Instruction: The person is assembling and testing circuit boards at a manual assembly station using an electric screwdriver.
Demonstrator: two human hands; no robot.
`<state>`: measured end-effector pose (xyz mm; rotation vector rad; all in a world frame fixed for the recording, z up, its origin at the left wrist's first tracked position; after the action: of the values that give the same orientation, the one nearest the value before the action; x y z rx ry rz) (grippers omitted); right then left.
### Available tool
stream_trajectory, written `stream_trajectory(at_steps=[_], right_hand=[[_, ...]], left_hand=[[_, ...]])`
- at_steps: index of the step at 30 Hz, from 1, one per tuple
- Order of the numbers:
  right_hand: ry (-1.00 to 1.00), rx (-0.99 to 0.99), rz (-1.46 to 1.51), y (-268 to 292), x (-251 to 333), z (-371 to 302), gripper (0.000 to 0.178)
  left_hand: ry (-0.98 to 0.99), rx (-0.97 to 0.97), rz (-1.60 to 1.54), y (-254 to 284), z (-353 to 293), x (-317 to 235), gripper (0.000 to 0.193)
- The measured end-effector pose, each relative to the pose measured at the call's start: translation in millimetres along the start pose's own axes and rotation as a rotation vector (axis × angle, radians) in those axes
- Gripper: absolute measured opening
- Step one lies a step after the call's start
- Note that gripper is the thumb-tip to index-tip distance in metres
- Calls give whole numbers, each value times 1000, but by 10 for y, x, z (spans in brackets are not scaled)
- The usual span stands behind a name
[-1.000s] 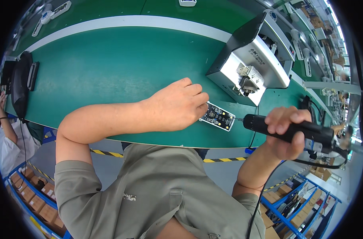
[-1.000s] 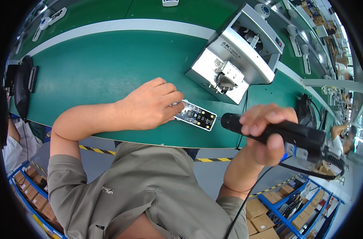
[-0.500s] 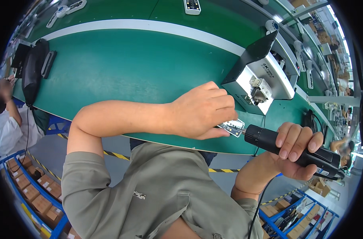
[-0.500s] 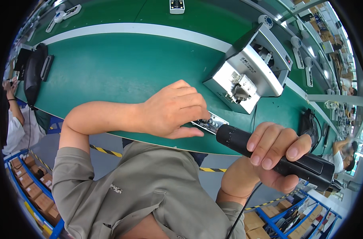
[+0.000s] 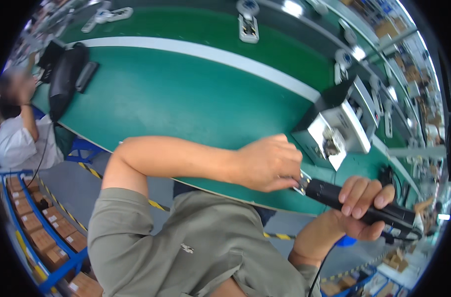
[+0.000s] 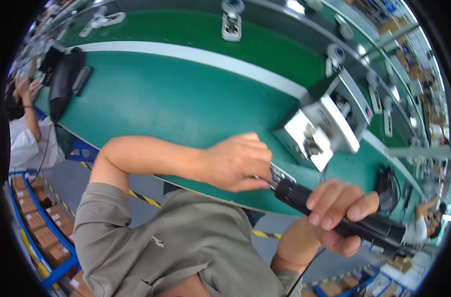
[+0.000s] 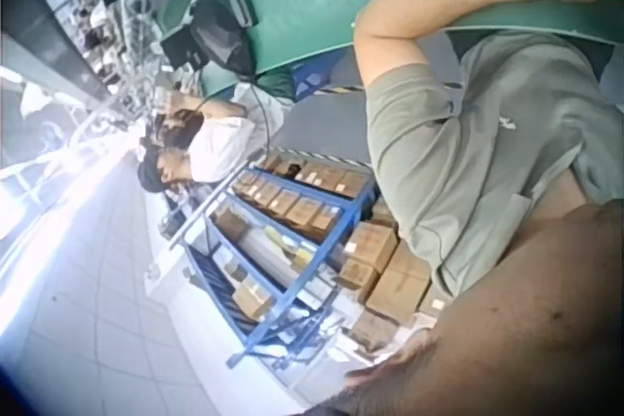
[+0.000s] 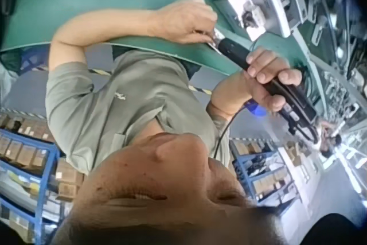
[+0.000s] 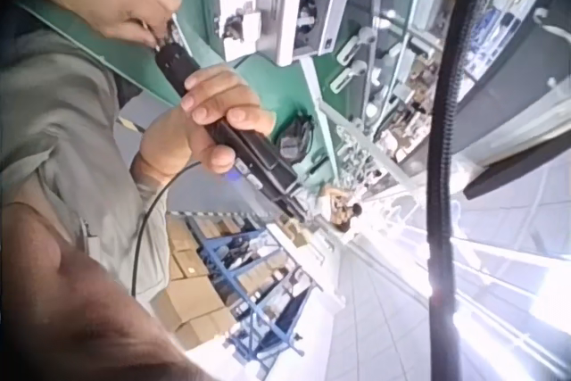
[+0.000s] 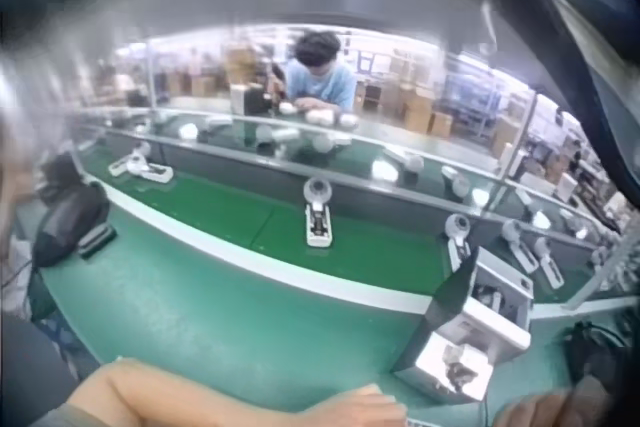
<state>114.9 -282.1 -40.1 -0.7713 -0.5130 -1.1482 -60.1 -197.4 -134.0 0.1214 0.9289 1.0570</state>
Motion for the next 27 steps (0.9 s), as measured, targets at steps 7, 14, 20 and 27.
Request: stream_trajectory(at_steps=[7, 14, 20, 27], right_hand=[[-13, -93, -69, 24, 98, -68, 33], [-126, 22, -93, 107, 272, 15, 34], [-54, 215, -10, 138, 331, 42, 42], [-72, 301, 9, 133, 302, 61, 44]], left_hand=[[-44, -69, -81, 37, 50, -56, 9], [-148, -138, 73, -17, 13, -2, 11], [-231, -89, 246, -77, -27, 55, 16], [-267, -87, 215, -104, -38, 67, 18]])
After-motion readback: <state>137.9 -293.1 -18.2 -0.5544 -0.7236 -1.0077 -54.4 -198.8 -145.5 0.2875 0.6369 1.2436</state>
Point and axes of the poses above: each hand's wrist, its own z-axis towards the middle knuckle, its own y-axis out of the back of the hand, x = y × z, the point moved 1 cm from there along z, towards the middle knuckle, and after that the axes turned 1 degree about -z, right-handed, at the moved point
